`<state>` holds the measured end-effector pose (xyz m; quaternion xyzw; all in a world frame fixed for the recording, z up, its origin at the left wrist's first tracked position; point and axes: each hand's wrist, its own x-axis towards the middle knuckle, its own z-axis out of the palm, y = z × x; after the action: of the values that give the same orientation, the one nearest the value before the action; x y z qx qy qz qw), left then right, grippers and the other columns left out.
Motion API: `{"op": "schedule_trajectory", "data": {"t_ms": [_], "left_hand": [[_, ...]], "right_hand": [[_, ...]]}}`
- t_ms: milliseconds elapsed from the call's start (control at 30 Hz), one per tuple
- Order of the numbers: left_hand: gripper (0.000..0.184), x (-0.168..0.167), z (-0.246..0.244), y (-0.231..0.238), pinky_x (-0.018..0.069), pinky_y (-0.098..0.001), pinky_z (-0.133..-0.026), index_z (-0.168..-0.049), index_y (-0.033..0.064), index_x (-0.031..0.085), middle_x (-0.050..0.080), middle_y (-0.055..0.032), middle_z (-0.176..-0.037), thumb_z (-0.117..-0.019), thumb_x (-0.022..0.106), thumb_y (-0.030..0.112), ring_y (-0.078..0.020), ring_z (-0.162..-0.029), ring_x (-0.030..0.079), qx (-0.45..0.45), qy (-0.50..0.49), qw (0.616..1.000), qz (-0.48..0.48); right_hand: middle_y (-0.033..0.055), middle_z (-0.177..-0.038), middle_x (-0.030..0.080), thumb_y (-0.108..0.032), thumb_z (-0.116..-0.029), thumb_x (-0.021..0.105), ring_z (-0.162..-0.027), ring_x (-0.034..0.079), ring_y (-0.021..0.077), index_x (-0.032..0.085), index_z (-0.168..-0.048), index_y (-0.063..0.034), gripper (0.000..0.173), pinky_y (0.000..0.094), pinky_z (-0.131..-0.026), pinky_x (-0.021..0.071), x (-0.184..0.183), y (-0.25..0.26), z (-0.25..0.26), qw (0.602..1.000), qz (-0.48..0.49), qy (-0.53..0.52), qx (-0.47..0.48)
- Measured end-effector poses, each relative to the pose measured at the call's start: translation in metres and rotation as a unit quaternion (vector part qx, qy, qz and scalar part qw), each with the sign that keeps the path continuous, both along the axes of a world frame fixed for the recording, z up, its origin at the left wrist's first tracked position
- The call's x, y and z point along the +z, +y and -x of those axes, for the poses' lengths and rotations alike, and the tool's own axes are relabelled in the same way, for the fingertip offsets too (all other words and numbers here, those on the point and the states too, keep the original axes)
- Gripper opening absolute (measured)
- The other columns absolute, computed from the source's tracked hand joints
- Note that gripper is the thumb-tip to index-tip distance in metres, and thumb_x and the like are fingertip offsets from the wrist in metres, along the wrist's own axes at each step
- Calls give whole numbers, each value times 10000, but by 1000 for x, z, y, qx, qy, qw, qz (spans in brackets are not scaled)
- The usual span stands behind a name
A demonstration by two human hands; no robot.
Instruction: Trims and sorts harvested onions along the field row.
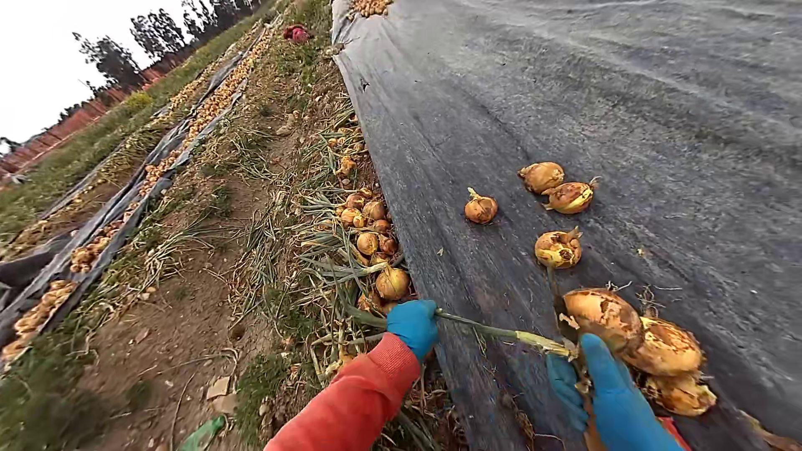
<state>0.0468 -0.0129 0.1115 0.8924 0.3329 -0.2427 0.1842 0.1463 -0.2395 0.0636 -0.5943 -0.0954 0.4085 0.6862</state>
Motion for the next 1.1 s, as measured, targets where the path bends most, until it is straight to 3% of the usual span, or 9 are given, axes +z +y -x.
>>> {"op": "schedule_trajectory", "data": {"t_ms": [167, 233, 333, 400, 500, 667, 800, 967, 1100], "left_hand": [[367, 6, 32, 80, 451, -615, -1063, -1383, 93, 622, 645, -226, -1353, -1091, 489, 271, -417, -1302, 590, 142, 62, 978, -138], [726, 13, 51, 90, 309, -654, -1161, -1514, 1, 470, 458, -309, -1519, -952, 724, 385, -502, -1451, 375, 97, 41, 979, -175], [918, 26, 50, 15, 410, -502, -1158, -1585, 26, 376, 429, -196, -1593, -885, 768, 473, -326, -1454, 437, -21, -229, 972, 50], [706, 19, 29, -34, 537, -465, -1029, -1535, -53, 412, 578, -241, -1430, -1003, 650, 345, -319, -1235, 639, -92, -295, 909, 281], [340, -12, 9, -56, 600, -514, -778, -1197, -110, 657, 721, -222, -974, -1029, 570, 172, -339, -890, 736, -130, -362, 885, 262], [297, -18, 1, -9, 550, -396, -846, -1098, -6, 703, 695, -151, -1053, -1036, 522, 221, -217, -954, 675, -81, -290, 907, 295], [586, 9, 3, -21, 500, -405, -1070, -1381, -79, 555, 604, -229, -1374, -976, 673, 327, -268, -1262, 609, -73, -313, 883, 342], [365, 15, 14, -58, 537, -504, -975, -1239, -98, 642, 710, -248, -1107, -1059, 558, 208, -334, -1074, 698, -158, -286, 904, 276], [142, 21, 5, -41, 554, -574, -860, -929, -55, 729, 732, -252, -932, -918, 609, 20, -429, -951, 725, -376, -270, 886, -17]], "right_hand": [[-81, -549, 508, -543, -1023, 388, -388, 445, 31, 507, -835, -162, 441, 179, -366, 395, -2, -20, 16, 997, 65, -23, -42], [-89, -513, 474, -830, -813, 569, -354, 426, 41, 526, -761, -215, 618, 203, -324, 386, -20, -15, 10, 995, 72, -32, -55], [-139, -588, 504, -879, -718, 617, -435, 458, -2, 555, -917, -207, 704, 199, -399, 424, -29, 6, 16, 991, 90, -81, -48], [-161, -814, 626, -780, -791, 645, -682, 587, -79, 564, -1139, -74, 792, 159, -627, 529, -23, 22, 18, 984, 78, -154, -49], [-142, -1036, 670, -694, -870, 638, -982, 633, -89, 531, -1247, -19, 780, 164, -893, 547, -18, 39, 12, 980, 58, -189, -35], [-151, -631, 532, -814, -786, 616, -507, 504, -16, 575, -945, -222, 614, 188, -471, 462, -10, 49, -5, 991, 104, -86, -22], [-156, -848, 628, -792, -789, 634, -732, 619, -56, 543, -1179, -100, 799, 177, -671, 556, 3, 43, 2, 990, 86, -115, -12], [-153, -943, 676, -717, -845, 639, -877, 647, -85, 571, -1172, -60, 737, 153, -800, 559, 12, 25, 26, 990, 30, -135, -5], [-149, -808, 634, -647, -819, 694, -661, 598, -46, 606, -1110, -117, 612, 180, -613, 536, 6, 11, 35, 995, 26, -100, 11]]}}
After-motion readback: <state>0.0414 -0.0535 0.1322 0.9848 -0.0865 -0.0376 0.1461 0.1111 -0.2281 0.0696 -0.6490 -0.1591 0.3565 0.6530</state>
